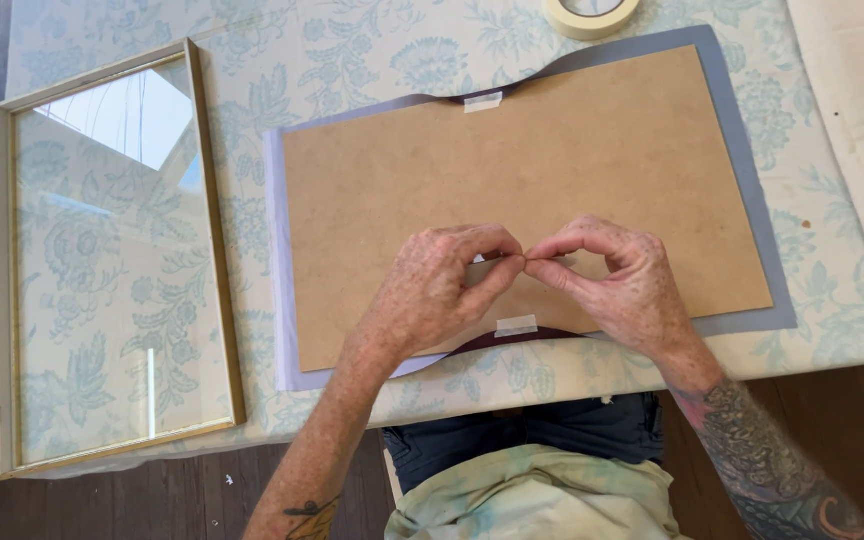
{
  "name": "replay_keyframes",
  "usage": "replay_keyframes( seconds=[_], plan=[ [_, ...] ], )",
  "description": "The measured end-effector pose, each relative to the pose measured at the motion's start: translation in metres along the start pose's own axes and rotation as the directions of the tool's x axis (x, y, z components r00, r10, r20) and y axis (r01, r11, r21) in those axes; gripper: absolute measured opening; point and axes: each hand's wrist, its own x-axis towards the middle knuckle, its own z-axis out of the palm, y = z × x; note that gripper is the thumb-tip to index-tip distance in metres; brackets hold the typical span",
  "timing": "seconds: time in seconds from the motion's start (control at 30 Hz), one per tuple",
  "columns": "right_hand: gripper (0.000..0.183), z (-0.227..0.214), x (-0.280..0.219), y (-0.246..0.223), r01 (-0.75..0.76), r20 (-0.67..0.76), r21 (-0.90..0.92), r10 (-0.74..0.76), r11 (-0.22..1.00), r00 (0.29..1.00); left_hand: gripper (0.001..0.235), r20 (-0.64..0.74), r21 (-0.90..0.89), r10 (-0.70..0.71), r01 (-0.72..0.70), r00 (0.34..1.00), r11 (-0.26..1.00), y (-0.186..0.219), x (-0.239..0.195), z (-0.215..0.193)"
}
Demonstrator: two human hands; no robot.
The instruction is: Securing a blue paper or fabric backing to a cardboard board using masking tape as part of a framing process.
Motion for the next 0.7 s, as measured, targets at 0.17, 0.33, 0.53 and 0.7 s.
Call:
replay_keyframes(
  seconds=[0.17, 0.33, 0.53, 0.7],
  plan=[
    [0.009, 0.005, -0.001, -0.008, 0.159, -0.072, -0.031, -0.161, 0.987, 0.984, 0.01, -0.035, -0.191, -0.011, 0.004, 0.999, 0.982, -0.011, -0.002, 0.002],
    [0.013, 0.011, -0.005, -0.022, 0.356, -0.189, -0.072, -0.364, 0.932, 0.912, 0.011, -0.042, -0.342, -0.05, 0.032, 0.998, 0.939, -0.012, -0.008, -0.001],
    [0.021, -0.056, -0.043, 0.008, 0.198, -0.213, 0.027, -0.188, 0.98, 0.959, 0.011, -0.184, 0.59, 0.222, -0.073, 0.957, 0.804, -0.069, -0.015, 0.019],
    [0.019, -0.083, -0.071, -0.002, 0.096, -0.209, -0.154, -0.127, 0.983, 0.97, 0.048, -0.122, 0.67, 0.178, -0.051, 0.976, 0.741, -0.105, -0.02, 0.035]
  ],
)
